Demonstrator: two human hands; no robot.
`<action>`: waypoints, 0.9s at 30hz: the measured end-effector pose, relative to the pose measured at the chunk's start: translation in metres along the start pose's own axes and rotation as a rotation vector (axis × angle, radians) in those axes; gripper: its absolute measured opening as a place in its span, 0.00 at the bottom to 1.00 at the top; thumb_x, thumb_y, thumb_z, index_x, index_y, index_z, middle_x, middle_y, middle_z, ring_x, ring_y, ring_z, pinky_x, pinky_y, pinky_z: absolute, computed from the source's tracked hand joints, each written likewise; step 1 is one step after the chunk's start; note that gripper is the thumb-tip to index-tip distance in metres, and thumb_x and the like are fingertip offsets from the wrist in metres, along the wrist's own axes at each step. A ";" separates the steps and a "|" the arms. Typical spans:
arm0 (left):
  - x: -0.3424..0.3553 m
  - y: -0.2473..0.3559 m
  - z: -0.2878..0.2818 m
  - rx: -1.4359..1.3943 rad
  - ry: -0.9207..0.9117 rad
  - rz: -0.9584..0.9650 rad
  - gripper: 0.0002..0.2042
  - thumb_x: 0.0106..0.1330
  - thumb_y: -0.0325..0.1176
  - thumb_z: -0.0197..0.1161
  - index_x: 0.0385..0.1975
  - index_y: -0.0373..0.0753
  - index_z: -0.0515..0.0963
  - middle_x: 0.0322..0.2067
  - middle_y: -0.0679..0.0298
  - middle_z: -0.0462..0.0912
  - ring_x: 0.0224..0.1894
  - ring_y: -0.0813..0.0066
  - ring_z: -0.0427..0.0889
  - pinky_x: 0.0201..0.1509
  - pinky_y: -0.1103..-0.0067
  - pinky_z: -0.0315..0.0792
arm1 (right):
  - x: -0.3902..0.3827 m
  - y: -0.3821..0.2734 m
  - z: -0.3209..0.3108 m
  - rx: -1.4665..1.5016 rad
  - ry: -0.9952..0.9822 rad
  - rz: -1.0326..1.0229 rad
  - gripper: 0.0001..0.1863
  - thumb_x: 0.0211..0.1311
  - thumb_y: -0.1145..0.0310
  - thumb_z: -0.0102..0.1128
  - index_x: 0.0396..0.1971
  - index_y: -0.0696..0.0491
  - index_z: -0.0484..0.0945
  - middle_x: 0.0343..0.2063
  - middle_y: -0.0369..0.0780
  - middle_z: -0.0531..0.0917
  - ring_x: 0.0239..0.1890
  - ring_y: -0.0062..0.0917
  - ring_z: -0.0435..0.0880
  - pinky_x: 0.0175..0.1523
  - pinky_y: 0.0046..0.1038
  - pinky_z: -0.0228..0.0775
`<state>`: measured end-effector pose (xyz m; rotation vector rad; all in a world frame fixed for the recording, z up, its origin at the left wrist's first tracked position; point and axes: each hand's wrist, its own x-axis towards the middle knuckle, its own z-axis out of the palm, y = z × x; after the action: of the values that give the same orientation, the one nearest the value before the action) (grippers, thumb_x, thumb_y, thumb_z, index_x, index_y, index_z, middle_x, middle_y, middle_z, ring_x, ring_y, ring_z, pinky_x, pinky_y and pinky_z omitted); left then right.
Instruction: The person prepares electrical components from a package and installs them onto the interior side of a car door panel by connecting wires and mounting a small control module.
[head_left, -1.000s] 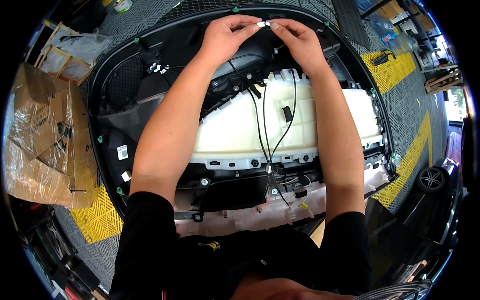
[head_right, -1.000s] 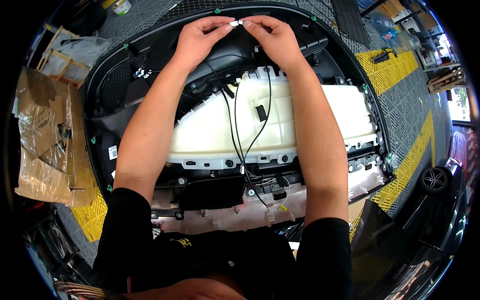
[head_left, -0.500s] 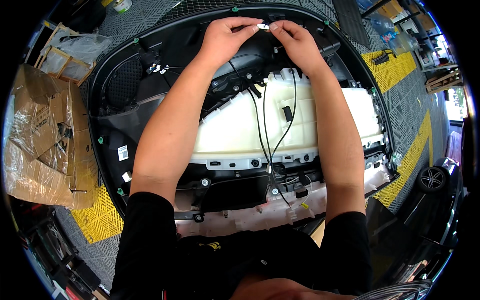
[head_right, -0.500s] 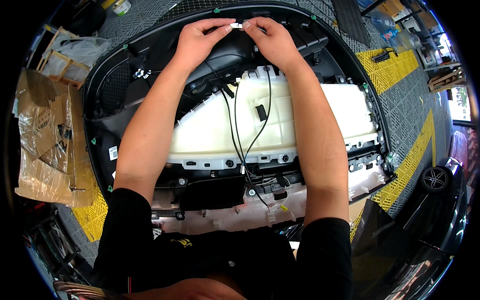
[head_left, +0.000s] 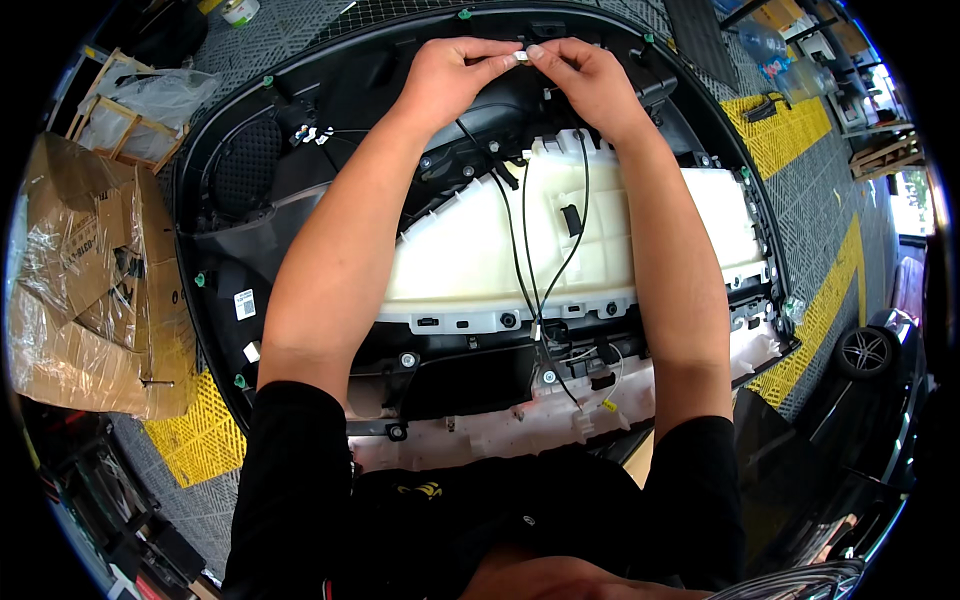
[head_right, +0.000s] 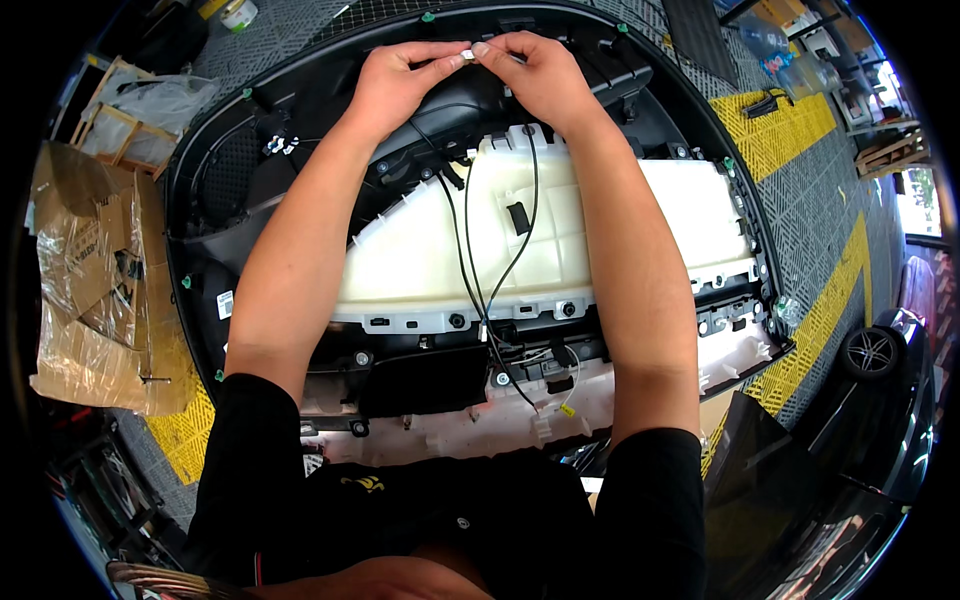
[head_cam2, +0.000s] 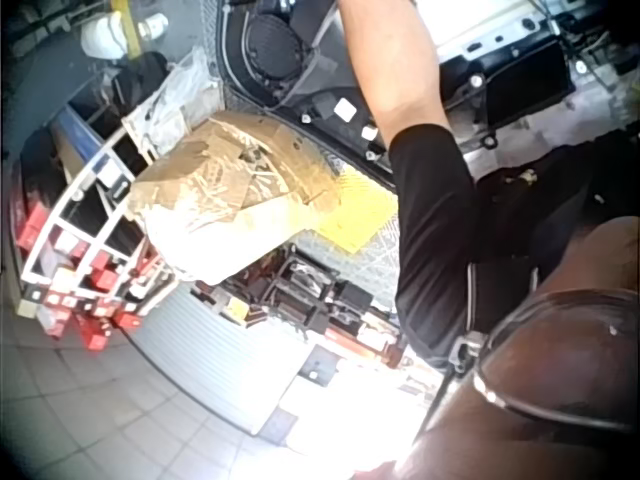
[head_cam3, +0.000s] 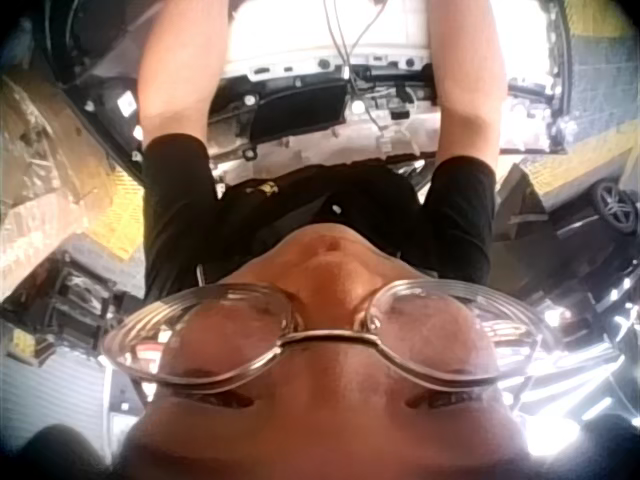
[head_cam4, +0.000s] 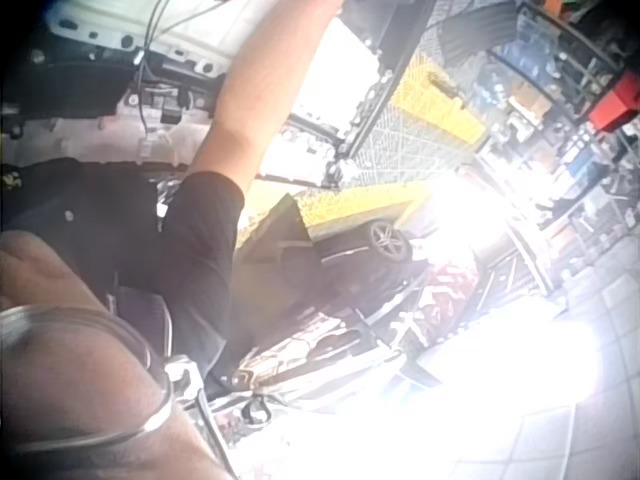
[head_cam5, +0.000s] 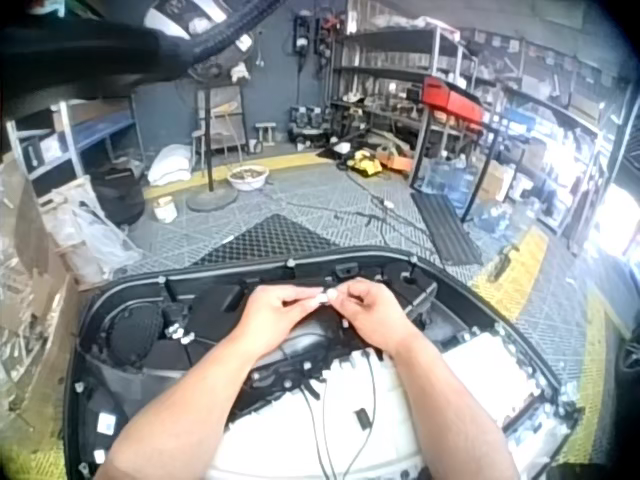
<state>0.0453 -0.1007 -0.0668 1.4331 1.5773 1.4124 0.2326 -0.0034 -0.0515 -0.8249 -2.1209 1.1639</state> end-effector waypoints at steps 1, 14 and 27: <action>-0.001 0.000 0.000 -0.005 -0.001 -0.012 0.12 0.68 0.33 0.69 0.50 0.40 0.87 0.47 0.64 0.89 0.48 0.80 0.85 0.56 0.82 0.76 | -0.001 -0.002 0.000 -0.019 -0.009 0.017 0.19 0.69 0.54 0.66 0.45 0.56 0.86 0.33 0.33 0.85 0.35 0.16 0.78 0.43 0.22 0.71; -0.002 -0.002 -0.001 -0.014 -0.050 -0.085 0.12 0.68 0.32 0.70 0.49 0.39 0.87 0.45 0.64 0.89 0.46 0.80 0.84 0.55 0.82 0.76 | -0.001 0.000 0.001 -0.056 -0.058 0.087 0.17 0.70 0.57 0.66 0.43 0.57 0.86 0.32 0.31 0.84 0.36 0.13 0.76 0.45 0.19 0.70; 0.007 -0.004 -0.012 -0.542 0.236 -0.125 0.16 0.72 0.30 0.65 0.58 0.39 0.80 0.42 0.67 0.87 0.34 0.86 0.77 0.39 0.87 0.73 | 0.000 -0.002 -0.037 0.213 0.372 0.126 0.15 0.73 0.61 0.61 0.46 0.58 0.85 0.38 0.38 0.88 0.39 0.20 0.87 0.46 0.22 0.79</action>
<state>0.0313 -0.0970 -0.0658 0.8613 1.2487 1.8044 0.2587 0.0152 -0.0332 -0.9991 -1.6340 1.1715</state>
